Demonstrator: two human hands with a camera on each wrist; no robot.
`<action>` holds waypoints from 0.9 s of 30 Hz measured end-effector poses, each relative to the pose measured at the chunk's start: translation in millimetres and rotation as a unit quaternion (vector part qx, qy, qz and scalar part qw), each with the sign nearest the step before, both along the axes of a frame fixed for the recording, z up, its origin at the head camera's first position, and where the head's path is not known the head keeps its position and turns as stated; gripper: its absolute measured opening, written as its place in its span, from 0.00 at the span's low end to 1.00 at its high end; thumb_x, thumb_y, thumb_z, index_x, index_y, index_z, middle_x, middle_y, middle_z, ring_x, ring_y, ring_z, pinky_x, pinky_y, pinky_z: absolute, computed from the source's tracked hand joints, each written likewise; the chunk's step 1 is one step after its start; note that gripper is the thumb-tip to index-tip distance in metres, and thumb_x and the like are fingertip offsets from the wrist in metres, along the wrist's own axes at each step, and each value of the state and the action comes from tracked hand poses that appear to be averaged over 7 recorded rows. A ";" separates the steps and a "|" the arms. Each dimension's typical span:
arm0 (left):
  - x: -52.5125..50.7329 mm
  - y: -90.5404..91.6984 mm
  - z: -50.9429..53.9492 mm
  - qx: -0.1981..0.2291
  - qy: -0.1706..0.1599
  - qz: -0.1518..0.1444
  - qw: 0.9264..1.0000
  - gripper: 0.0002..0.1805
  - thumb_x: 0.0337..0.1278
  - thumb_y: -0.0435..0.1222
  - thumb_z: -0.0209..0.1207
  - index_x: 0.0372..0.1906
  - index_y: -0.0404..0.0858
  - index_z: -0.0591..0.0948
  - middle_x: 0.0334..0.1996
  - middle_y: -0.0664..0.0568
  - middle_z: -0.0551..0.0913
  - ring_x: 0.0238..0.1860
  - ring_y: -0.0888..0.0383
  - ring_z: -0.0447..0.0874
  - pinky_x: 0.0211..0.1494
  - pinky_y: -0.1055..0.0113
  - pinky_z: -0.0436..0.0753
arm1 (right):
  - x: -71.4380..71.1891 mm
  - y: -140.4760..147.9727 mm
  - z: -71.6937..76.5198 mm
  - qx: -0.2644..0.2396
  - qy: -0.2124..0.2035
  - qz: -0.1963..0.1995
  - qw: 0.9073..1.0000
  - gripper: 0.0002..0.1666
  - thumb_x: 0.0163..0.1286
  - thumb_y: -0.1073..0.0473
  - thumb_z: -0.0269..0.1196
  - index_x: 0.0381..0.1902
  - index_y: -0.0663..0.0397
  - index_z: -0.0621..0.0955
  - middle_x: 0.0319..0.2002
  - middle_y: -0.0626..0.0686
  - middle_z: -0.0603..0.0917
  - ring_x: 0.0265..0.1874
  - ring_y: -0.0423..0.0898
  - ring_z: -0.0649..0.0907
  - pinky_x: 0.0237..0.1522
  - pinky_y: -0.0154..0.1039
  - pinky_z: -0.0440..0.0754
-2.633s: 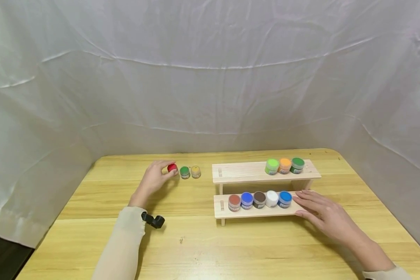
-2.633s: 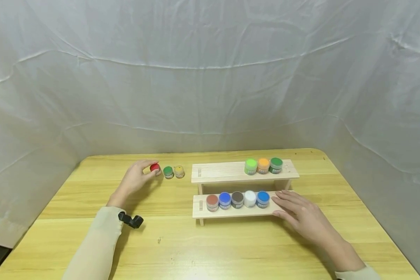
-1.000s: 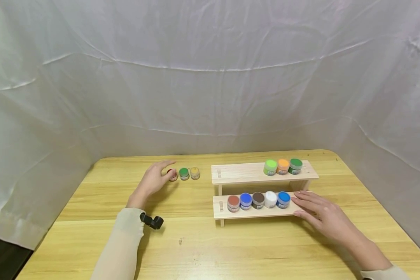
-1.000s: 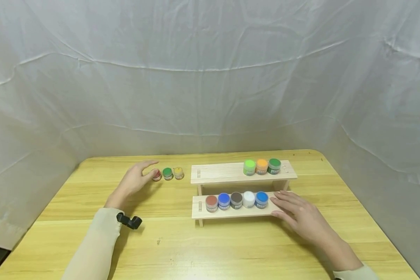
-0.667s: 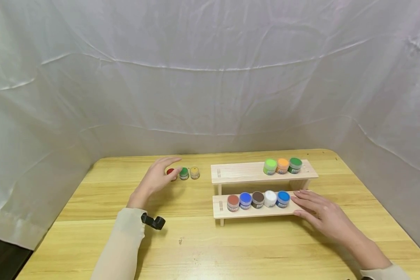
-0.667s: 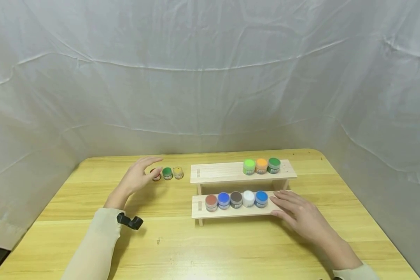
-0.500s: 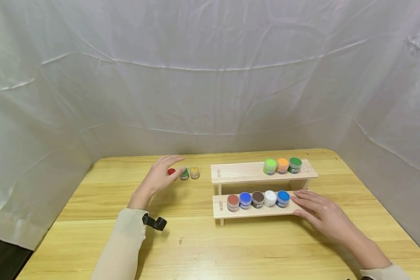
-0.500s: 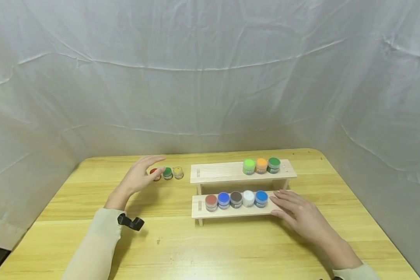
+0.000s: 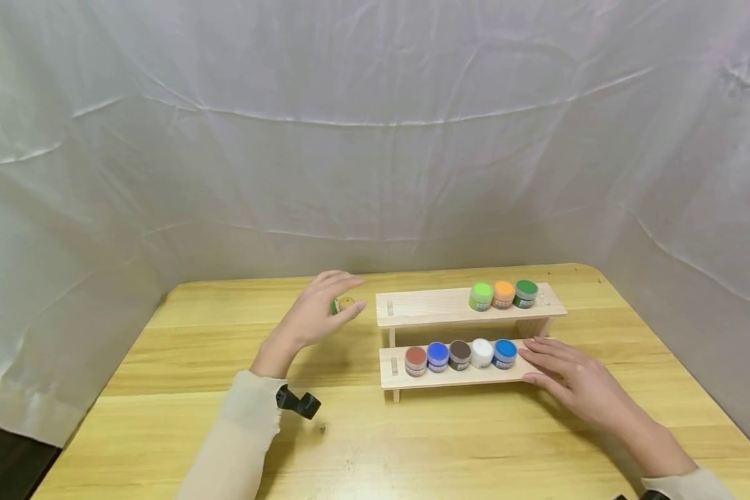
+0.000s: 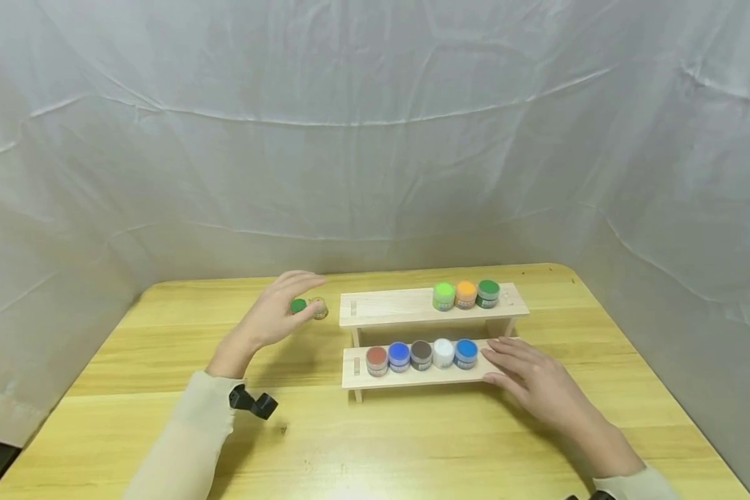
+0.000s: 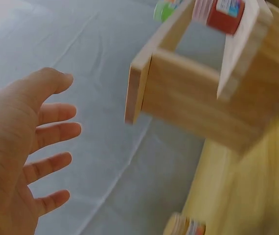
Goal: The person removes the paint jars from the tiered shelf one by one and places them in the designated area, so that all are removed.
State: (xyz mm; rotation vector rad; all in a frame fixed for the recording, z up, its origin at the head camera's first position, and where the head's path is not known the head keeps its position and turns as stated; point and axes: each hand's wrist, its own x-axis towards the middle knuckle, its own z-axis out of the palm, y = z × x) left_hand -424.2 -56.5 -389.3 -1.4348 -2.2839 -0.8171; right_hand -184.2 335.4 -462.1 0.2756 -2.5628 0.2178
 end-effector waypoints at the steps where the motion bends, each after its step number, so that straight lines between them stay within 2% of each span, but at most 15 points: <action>1: 2.0 4.6 2.0 -0.002 0.004 -0.003 1.000 0.27 0.68 0.54 0.55 0.65 0.45 0.76 0.62 0.51 0.77 0.66 0.50 0.67 0.68 0.46 0.65 | -0.1 -0.2 -0.1 0.001 0.000 -0.001 1.000 0.28 0.61 0.49 0.71 0.60 0.41 0.81 0.60 0.50 0.80 0.60 0.56 0.77 0.68 0.33 0.61; 9: 16.0 39.9 17.5 -0.032 0.014 -0.023 0.999 0.29 0.67 0.57 0.53 0.66 0.48 0.75 0.63 0.55 0.76 0.68 0.52 0.65 0.70 0.49 0.62 | -1.0 -1.6 -0.6 0.004 -0.007 -0.007 1.000 0.28 0.62 0.49 0.70 0.61 0.42 0.81 0.60 0.51 0.80 0.59 0.56 0.77 0.67 0.38 0.66; 14: 24.0 61.9 26.4 -0.048 0.028 -0.036 0.998 0.29 0.66 0.57 0.54 0.67 0.48 0.74 0.63 0.54 0.75 0.68 0.53 0.65 0.71 0.50 0.61 | -0.6 -1.3 -0.2 0.004 -0.007 -0.010 1.000 0.28 0.62 0.49 0.70 0.61 0.42 0.81 0.60 0.50 0.80 0.60 0.56 0.76 0.68 0.35 0.63; 19: 30.5 82.8 31.9 -0.073 0.034 -0.041 0.996 0.30 0.66 0.58 0.53 0.68 0.50 0.73 0.64 0.55 0.75 0.68 0.54 0.64 0.70 0.50 0.62 | 0.3 -0.2 -0.6 0.005 -0.010 -0.014 1.000 0.28 0.62 0.48 0.70 0.61 0.42 0.81 0.60 0.51 0.80 0.60 0.56 0.76 0.66 0.41 0.67; 21: 33.0 90.6 33.3 -0.084 0.036 -0.040 0.995 0.31 0.66 0.59 0.53 0.68 0.51 0.72 0.64 0.55 0.74 0.68 0.54 0.64 0.70 0.50 0.62 | 0.2 0.1 -1.1 0.006 -0.010 -0.013 1.000 0.28 0.62 0.48 0.70 0.61 0.42 0.81 0.60 0.51 0.80 0.60 0.57 0.76 0.67 0.40 0.67; 25: 37.8 108.0 35.9 -0.107 0.046 -0.037 0.993 0.32 0.67 0.61 0.49 0.70 0.51 0.71 0.65 0.56 0.74 0.68 0.55 0.64 0.70 0.50 0.63 | -0.3 0.5 -2.0 0.002 -0.008 -0.010 1.000 0.28 0.62 0.49 0.70 0.61 0.41 0.81 0.60 0.51 0.80 0.60 0.56 0.76 0.69 0.31 0.59; 27: 40.2 117.1 36.7 -0.121 0.050 -0.033 0.991 0.33 0.67 0.62 0.47 0.70 0.51 0.70 0.66 0.56 0.73 0.68 0.55 0.64 0.70 0.51 0.63 | -0.5 0.4 -2.0 0.002 -0.007 -0.010 1.000 0.28 0.62 0.49 0.70 0.61 0.41 0.81 0.61 0.50 0.79 0.60 0.56 0.76 0.69 0.31 0.59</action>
